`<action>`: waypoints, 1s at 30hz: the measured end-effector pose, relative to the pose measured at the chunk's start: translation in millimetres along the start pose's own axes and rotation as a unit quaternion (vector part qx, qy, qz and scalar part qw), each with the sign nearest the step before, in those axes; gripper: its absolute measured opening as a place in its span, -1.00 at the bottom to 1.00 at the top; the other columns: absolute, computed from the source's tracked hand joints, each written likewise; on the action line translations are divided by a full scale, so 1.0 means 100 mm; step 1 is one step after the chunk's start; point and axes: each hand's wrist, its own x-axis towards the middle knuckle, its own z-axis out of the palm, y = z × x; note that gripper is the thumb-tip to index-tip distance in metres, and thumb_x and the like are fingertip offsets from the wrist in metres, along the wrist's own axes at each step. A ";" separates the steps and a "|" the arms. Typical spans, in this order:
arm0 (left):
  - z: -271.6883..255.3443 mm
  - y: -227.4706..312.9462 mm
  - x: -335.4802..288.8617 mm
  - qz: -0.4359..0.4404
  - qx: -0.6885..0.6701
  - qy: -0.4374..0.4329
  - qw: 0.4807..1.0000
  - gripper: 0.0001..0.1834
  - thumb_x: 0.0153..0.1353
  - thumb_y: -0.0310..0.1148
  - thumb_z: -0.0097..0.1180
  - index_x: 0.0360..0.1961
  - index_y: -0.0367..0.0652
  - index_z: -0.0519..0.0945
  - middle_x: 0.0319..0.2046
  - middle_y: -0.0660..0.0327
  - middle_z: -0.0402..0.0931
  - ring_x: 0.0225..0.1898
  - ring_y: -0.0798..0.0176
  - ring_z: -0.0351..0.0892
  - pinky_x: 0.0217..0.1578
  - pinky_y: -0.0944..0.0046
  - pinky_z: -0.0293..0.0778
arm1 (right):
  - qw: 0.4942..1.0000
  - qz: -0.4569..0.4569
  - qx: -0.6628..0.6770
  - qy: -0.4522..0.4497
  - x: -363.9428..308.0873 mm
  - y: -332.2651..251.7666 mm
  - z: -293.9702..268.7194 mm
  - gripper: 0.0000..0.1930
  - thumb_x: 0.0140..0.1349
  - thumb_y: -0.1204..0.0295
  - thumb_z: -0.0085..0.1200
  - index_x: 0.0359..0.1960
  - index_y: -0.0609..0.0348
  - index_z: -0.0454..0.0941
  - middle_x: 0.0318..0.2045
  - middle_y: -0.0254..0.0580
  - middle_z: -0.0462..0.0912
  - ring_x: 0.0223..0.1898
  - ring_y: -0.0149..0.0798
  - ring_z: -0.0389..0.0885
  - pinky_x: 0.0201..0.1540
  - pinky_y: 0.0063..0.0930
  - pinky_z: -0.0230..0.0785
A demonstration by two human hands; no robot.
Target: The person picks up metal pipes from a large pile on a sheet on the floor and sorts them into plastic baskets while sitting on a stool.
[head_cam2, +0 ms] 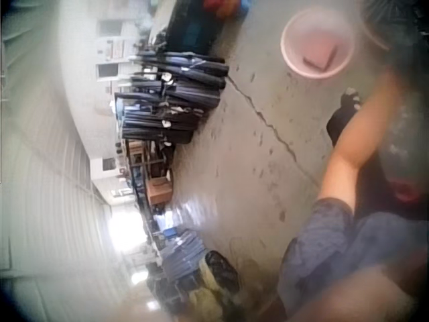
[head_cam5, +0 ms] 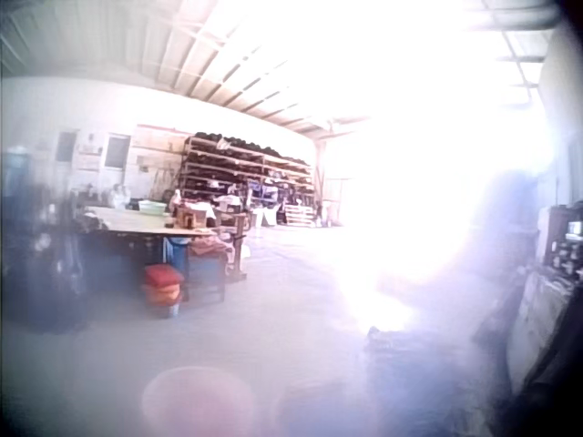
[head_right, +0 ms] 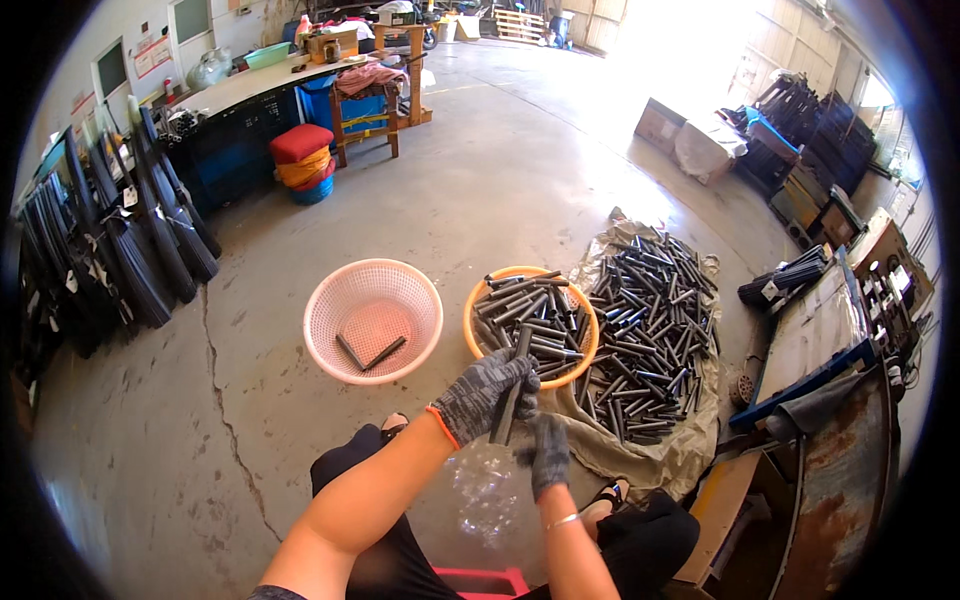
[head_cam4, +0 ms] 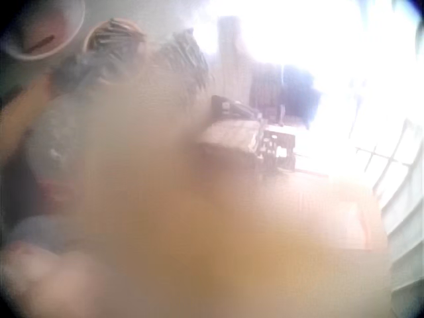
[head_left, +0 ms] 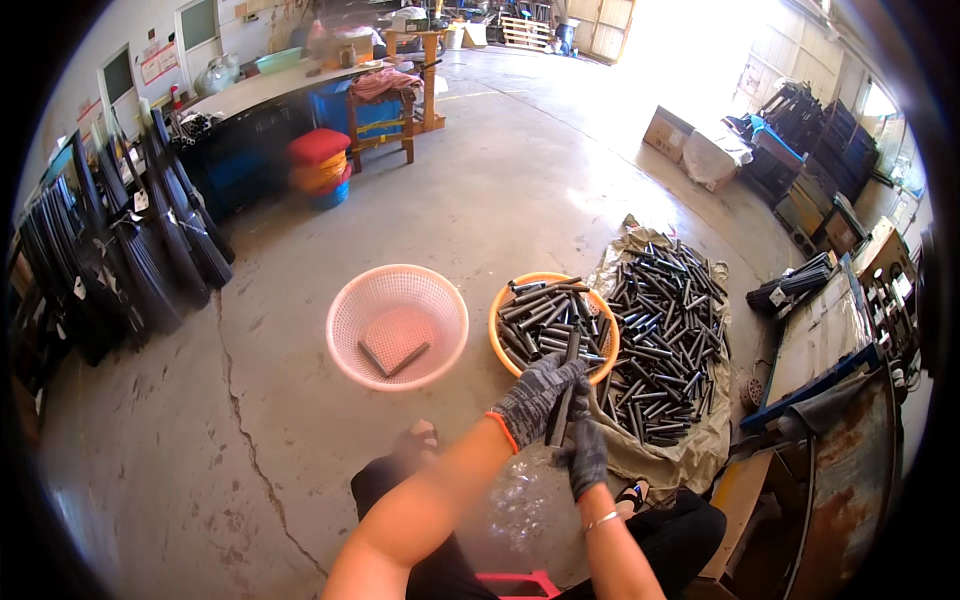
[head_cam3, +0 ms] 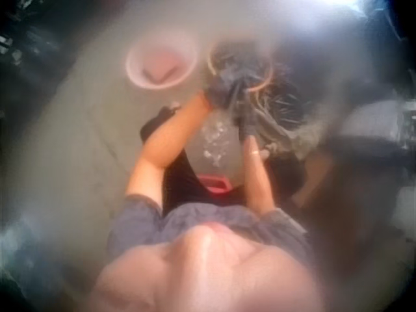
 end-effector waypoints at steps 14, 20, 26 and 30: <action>0.03 0.04 0.03 0.009 -0.027 -0.002 1.000 -0.87 0.29 -0.32 0.01 -0.27 -0.14 0.41 -0.50 0.24 0.49 -0.56 0.30 0.52 -0.55 0.33 0.50 | 0.561 0.028 -0.773 -0.293 -0.34 2.39 -0.97 -0.58 0.02 0.24 0.13 -0.09 0.15 0.51 -0.07 0.00 0.56 -0.02 0.02 0.53 0.03 -0.23 0.39; -0.02 0.11 -0.03 0.041 -0.004 0.020 0.999 -0.88 0.29 -0.33 -0.01 -0.27 -0.14 0.39 -0.51 0.25 0.47 -0.59 0.32 0.50 -0.56 0.34 0.52 | 0.990 0.117 0.021 0.082 0.09 1.14 -0.25 -0.54 0.34 0.21 -0.21 0.19 0.20 0.27 0.22 -0.11 0.27 0.13 -0.21 0.32 0.07 -0.39 0.28; -0.03 -0.01 0.07 0.053 -0.037 -0.016 0.998 -0.87 0.29 -0.33 -0.01 -0.24 -0.16 0.44 -0.47 0.26 0.48 -0.53 0.37 0.51 -0.55 0.38 0.52 | 0.947 -0.298 -0.112 -0.044 0.19 -0.91 0.53 -0.68 0.35 0.23 -0.09 0.00 0.17 0.42 -0.37 -0.46 0.49 -0.51 -0.54 0.42 -0.51 -0.70 0.30; -0.28 -0.01 0.14 0.087 0.019 0.021 0.996 -0.85 0.29 -0.32 -0.01 -0.28 -0.18 0.47 -0.47 0.23 0.52 -0.52 0.37 0.51 -0.54 0.37 0.53 | 0.970 -0.203 -0.080 -0.106 0.28 -0.29 0.44 -0.77 0.32 0.24 -0.04 -0.19 0.12 0.49 -0.54 -0.42 0.46 -0.61 -0.43 0.38 -0.53 -0.55 0.32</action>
